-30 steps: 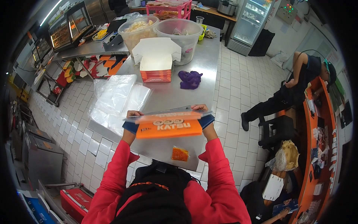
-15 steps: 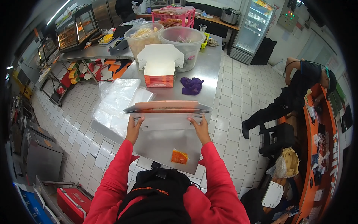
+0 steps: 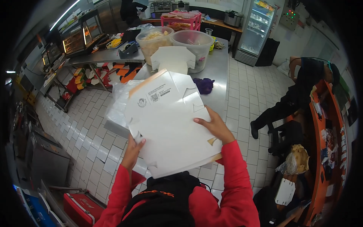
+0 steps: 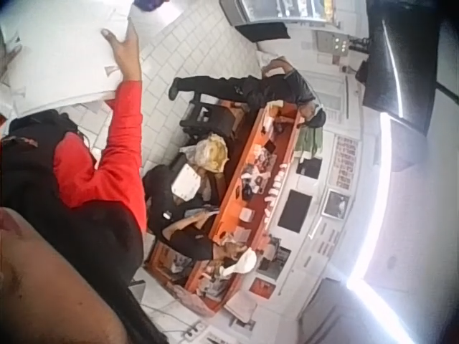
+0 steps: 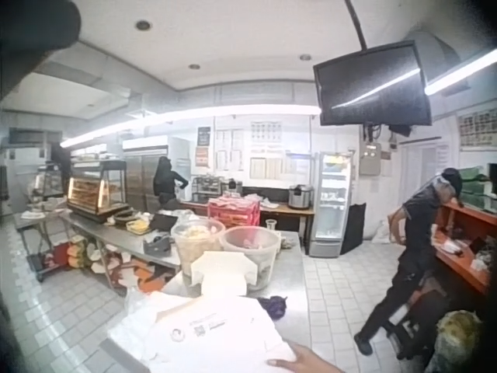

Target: The person is folding and assembling paper takeout food boxes in a commercial kitchen setting.

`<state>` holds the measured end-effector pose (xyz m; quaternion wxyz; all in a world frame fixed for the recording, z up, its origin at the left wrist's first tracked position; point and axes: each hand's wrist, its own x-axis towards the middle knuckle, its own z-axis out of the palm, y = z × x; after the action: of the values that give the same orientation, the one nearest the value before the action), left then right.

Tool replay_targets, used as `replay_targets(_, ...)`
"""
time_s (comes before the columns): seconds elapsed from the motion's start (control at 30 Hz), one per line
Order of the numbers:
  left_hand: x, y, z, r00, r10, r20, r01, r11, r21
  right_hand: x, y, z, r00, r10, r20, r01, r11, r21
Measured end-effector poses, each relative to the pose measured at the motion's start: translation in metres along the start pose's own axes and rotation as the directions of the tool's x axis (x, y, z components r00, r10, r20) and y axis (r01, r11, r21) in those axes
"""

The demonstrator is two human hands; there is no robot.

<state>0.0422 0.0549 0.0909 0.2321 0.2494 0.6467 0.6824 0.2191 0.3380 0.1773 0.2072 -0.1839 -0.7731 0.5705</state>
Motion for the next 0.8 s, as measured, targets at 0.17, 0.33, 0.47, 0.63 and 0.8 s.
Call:
replay_targets(0.17, -0.044, 0.005, -0.117, 0.971, -0.212, 0.11, 0.203, 0.975, 0.087, 0.003, -0.089, 0.029, 0.932, -0.117, 0.344, 0.222, 0.933, -0.283)
replay_targets(0.33, -0.047, 0.103, -0.184, 0.952, 0.307, 0.005, -0.282, 0.868, 0.408, 0.002, -0.161, 0.101, 0.746, -0.253, 0.616, 0.587, 0.687, -0.429)
replay_targets(0.47, -0.09, 0.112, -0.246, 0.97, -0.095, 0.222, 0.053, 0.981, 0.185, -0.012, -0.193, 0.169, 0.478, -0.314, 0.82, 0.797, 0.548, -0.255)
replay_targets(0.63, -0.14, 0.073, -0.248, 0.995, -0.066, 0.068, 0.077, 0.982, -0.17, -0.035, -0.196, 0.187, 0.563, -0.203, 0.801, 0.716, 0.603, -0.351)
replay_targets(0.8, -0.158, 0.051, -0.243, 0.994, -0.073, -0.076, 0.053, 0.969, -0.241, -0.054, -0.122, 0.136, 0.87, -0.166, 0.465, 0.121, 0.985, 0.123)
